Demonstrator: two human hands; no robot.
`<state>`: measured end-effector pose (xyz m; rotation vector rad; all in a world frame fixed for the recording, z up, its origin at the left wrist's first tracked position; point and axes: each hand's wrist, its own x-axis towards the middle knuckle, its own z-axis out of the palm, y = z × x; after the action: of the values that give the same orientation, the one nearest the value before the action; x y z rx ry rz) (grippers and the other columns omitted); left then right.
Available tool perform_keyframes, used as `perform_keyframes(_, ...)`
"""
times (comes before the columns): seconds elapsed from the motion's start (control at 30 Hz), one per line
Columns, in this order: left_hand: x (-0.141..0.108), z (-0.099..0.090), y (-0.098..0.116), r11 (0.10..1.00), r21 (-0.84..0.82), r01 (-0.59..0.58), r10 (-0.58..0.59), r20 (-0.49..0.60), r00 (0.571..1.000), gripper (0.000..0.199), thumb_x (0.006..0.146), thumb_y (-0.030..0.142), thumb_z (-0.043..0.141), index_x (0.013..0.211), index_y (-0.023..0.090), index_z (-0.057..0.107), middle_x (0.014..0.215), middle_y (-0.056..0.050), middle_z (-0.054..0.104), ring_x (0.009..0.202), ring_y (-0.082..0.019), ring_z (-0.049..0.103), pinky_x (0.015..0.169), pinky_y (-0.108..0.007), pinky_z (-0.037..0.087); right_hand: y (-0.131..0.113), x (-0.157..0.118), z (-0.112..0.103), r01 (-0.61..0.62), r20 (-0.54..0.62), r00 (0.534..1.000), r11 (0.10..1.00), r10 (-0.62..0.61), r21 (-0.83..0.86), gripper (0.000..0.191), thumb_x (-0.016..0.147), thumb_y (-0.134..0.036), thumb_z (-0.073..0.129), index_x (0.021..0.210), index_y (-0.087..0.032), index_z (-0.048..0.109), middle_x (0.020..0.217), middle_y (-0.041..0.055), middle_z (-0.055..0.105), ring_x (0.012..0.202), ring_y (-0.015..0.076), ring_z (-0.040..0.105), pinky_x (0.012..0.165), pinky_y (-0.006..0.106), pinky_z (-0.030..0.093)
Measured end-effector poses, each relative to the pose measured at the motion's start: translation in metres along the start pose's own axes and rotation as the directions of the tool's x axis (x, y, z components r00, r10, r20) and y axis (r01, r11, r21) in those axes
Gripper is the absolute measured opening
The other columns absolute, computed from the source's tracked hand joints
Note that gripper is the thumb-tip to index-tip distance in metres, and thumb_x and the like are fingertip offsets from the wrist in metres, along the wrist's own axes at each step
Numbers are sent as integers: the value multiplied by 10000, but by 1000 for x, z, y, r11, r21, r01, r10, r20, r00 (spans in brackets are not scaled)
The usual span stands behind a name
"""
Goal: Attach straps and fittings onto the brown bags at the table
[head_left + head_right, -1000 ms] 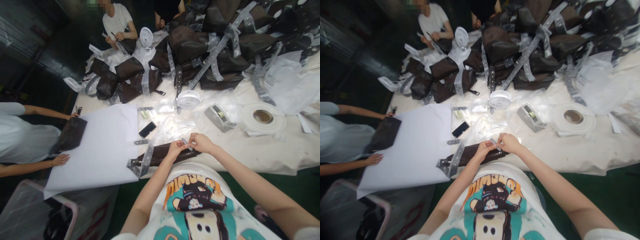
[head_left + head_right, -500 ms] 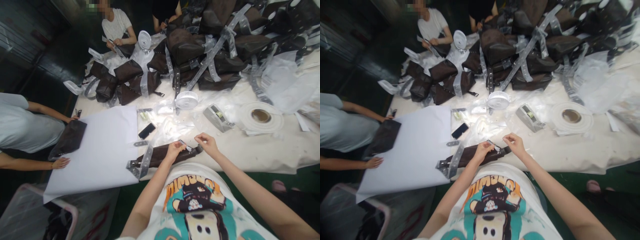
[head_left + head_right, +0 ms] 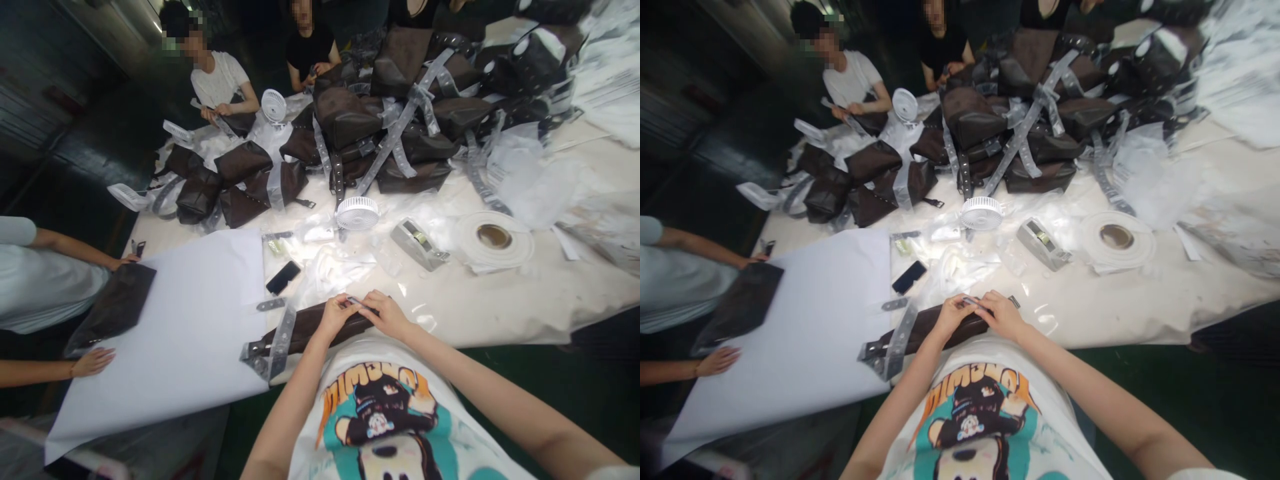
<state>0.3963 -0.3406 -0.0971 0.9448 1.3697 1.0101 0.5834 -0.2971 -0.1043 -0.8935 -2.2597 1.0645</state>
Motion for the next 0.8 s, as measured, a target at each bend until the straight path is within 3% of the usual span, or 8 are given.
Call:
perform_keyframes(0.17,8,-14,16,988,132,-80,43,260,965,227,637,367,876,762,200,786,924,-13,567,803,-126,525,705,-244,416,-3,9,-3,1,300,950,965,-82,262,453,989,-493,468,756,-217,742,902,72,698,970,236,609,935,404,463)
perform_keyframes(0.3,15,-19,14,995,-29,93,-67,494,867,316,617,403,887,800,180,758,1016,-36,600,768,-139,602,744,-291,483,0,15,-8,-156,478,872,865,-106,477,458,946,-531,530,707,-213,756,880,41,734,892,209,664,927,360,490)
perform_keyframes(0.37,18,-19,8,987,-71,143,-85,526,846,349,649,410,870,872,177,738,957,-35,641,725,-145,626,770,-313,500,4,18,-11,-232,547,829,820,-114,523,431,906,-560,577,754,-210,776,896,39,748,878,209,678,914,350,505)
perform_keyframes(0.47,23,-18,-3,988,-98,119,-61,463,884,382,735,429,808,1003,175,709,859,-34,684,719,-162,646,827,-340,510,16,25,-13,-313,574,813,763,-92,566,460,889,-603,567,840,-207,798,956,52,766,953,226,682,976,368,488)
perform_keyframes(0.53,26,-19,-7,994,-72,84,-52,372,927,407,763,431,777,1070,175,702,891,-59,718,813,-199,676,895,-372,510,28,31,-10,-371,493,868,734,57,568,544,897,-653,501,854,-200,799,968,68,773,987,238,682,1002,399,480)
perform_keyframes(0.6,26,-23,-8,997,21,72,-75,212,974,439,742,412,784,1104,176,707,983,-99,743,977,-252,683,974,-413,492,46,37,-8,-417,268,909,729,320,543,628,879,-710,457,818,-183,793,935,95,778,955,256,695,959,430,507)
perform_keyframes(0.7,18,-41,-9,971,217,99,-79,-99,992,431,715,408,765,1077,177,731,1109,-140,740,1090,-295,665,1033,-461,467,81,42,-20,-446,-135,812,753,568,484,653,817,-746,490,801,-158,773,914,132,778,906,283,707,875,436,538)
perform_keyframes(0.8,0,-62,-10,956,279,94,-28,-232,972,407,766,466,666,1046,183,747,1104,-130,753,1052,-292,686,1043,-476,463,122,40,-61,-467,-427,654,777,625,422,663,809,-729,463,919,-141,749,968,149,766,935,293,695,862,423,535)
